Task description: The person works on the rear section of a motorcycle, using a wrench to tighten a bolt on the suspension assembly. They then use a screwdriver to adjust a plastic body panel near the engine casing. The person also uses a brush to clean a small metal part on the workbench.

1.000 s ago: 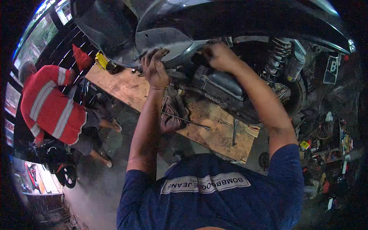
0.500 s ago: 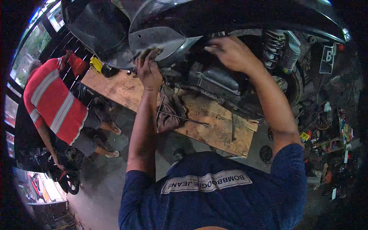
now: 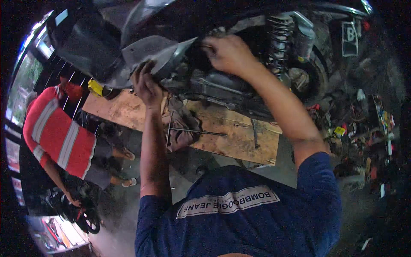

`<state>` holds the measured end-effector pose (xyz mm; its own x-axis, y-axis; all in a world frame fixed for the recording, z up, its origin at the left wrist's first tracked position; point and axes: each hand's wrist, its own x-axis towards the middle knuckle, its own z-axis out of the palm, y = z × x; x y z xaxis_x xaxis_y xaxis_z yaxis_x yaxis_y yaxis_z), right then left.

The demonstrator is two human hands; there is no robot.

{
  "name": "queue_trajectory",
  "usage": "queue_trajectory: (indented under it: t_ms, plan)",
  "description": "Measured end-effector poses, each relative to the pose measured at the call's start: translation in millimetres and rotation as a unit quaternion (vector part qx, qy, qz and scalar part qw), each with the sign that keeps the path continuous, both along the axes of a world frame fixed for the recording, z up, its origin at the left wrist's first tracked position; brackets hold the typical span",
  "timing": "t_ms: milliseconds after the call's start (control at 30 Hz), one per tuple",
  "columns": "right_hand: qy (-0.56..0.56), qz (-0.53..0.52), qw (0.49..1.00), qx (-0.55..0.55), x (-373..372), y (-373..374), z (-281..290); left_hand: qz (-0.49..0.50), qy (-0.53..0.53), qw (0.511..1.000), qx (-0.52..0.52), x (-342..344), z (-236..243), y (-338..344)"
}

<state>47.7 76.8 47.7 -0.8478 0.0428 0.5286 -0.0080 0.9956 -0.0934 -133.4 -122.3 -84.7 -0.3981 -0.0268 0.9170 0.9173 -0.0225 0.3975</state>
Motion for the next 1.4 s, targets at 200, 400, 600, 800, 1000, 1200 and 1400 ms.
queue_trajectory:
  t_ms: [200, 400, 600, 800, 1000, 1200, 1400]
  plan:
    - [-0.059, 0.062, 0.981, -0.174, -3, -17, -7, 0.097, 0.037, 0.986, -0.132, 5, 7, -6]
    - [0.08, 0.063, 0.991, -0.089, -20, -17, -44, 0.038, 0.103, 0.989, -0.095, -11, 2, -9]
    - [0.016, 0.058, 0.985, -0.16, -12, -40, -34, 0.049, 0.121, 0.983, -0.129, -19, 3, -15]
    - [0.14, -0.001, 0.989, -0.051, -18, -41, -52, 0.034, 0.161, 0.982, -0.092, -19, -3, -12]
    - [0.006, -0.059, 0.994, -0.094, -8, -66, -40, 0.041, 0.127, 0.984, -0.117, -2, 7, -19]
    - [0.043, -0.098, 0.994, 0.013, 6, -89, -63, 0.026, 0.137, 0.983, -0.12, -4, 9, -22]
    - [0.092, -0.134, 0.986, 0.039, 5, -79, -58, -0.006, 0.099, 0.991, -0.09, 4, 12, -17]
